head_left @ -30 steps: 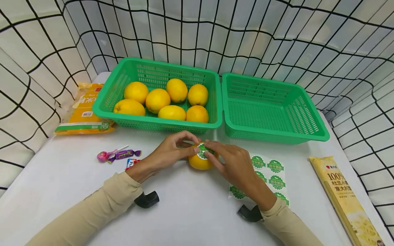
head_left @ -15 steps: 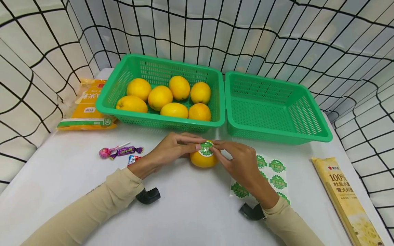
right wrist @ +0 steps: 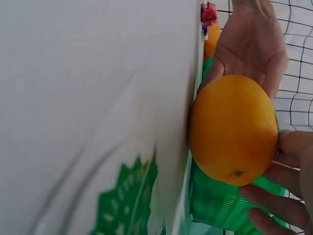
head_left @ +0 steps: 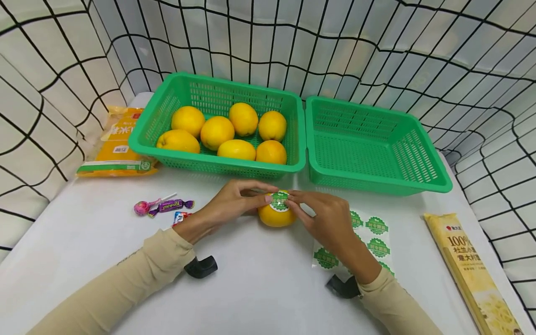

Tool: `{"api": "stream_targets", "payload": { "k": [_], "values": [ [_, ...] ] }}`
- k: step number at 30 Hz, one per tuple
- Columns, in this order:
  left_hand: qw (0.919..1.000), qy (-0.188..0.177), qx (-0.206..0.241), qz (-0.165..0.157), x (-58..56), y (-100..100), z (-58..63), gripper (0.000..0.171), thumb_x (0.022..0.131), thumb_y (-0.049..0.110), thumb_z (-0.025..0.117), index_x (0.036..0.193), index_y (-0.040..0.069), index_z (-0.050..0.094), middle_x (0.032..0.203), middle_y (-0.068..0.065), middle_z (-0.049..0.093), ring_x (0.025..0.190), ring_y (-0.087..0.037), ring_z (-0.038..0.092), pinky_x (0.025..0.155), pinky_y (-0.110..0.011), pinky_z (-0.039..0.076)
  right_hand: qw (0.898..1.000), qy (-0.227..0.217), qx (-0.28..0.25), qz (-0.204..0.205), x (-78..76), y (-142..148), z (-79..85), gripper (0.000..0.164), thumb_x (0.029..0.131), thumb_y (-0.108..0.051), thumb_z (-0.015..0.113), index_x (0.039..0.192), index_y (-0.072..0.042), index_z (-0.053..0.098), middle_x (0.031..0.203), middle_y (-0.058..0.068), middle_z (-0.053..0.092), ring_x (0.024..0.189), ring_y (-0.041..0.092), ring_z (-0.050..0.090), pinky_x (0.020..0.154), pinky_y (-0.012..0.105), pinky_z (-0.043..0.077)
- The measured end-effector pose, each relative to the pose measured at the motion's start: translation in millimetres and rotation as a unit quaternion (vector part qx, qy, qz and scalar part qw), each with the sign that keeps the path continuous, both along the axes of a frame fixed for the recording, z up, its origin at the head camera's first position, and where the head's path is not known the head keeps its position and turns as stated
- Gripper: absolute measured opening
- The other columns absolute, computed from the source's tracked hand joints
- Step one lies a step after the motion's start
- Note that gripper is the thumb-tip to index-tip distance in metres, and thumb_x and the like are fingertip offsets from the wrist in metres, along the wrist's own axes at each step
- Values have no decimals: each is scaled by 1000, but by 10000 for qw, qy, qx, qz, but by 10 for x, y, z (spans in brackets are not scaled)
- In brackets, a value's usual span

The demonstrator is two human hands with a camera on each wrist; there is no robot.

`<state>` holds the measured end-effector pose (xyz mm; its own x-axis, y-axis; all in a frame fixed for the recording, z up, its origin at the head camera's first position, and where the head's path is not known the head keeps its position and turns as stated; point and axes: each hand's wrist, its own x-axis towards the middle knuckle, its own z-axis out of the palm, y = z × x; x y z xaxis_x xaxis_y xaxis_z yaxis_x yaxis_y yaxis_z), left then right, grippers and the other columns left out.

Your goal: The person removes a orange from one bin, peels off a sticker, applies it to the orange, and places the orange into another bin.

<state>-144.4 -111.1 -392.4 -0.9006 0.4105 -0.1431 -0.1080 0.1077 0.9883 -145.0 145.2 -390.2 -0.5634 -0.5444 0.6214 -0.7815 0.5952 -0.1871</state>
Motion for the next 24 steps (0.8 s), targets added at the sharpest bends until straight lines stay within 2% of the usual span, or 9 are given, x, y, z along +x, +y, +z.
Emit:
{"api": "stream_targets", "payload": {
  "k": [3,6,11,15,19,21,24],
  "values": [
    [9999,-148,28,50,6,-2,-2,33,102,24,74,132,11,70,141,-9,65,116,-27,68,96,-40,61,9975,-639,-280,60,-7,0,-14,28,89,-16,88,116,-9,83,111,4,81,101,24,79,82,43,65],
    [9998,-162,-64,109,10,1,-5,32,101,26,75,128,10,68,141,-10,64,118,-28,66,96,-40,61,9912,-1299,-252,40,9,-2,-14,35,92,-23,85,126,-13,79,122,3,79,102,23,78,83,42,64],
    [9993,-59,-301,192,29,20,-3,33,99,28,77,124,10,66,141,-10,61,125,-28,64,99,-39,59,9732,-2283,91,-271,65,-26,6,51,94,-39,83,140,-23,71,134,0,73,90,16,71,73,38,61],
    [9992,16,-385,122,50,42,-23,32,99,30,77,123,11,66,136,-9,63,125,-26,64,101,-39,58,9562,-2887,208,-448,110,-62,12,61,93,-46,82,146,-23,64,135,-2,72,87,14,66,68,32,56],
    [9994,148,-324,35,69,67,-62,32,100,31,76,122,10,66,132,-10,65,122,-26,64,99,-37,57,9450,-3215,227,-550,144,-98,-7,69,90,-49,85,147,-21,59,125,-4,72,86,12,64,69,29,54],
    [9991,255,-341,27,79,79,-77,31,101,31,75,122,9,65,133,-11,64,123,-27,64,98,-37,57,9431,-3261,235,-602,155,-111,-17,73,86,-48,88,147,-21,57,123,-3,69,92,12,65,74,29,56],
    [9977,502,-450,18,109,96,-60,32,102,30,73,123,7,64,135,-12,62,125,-29,63,98,-38,56,9439,-3235,251,-617,165,-128,-20,75,83,-44,91,144,-19,55,130,0,64,99,14,63,79,30,57]
  ]
}}
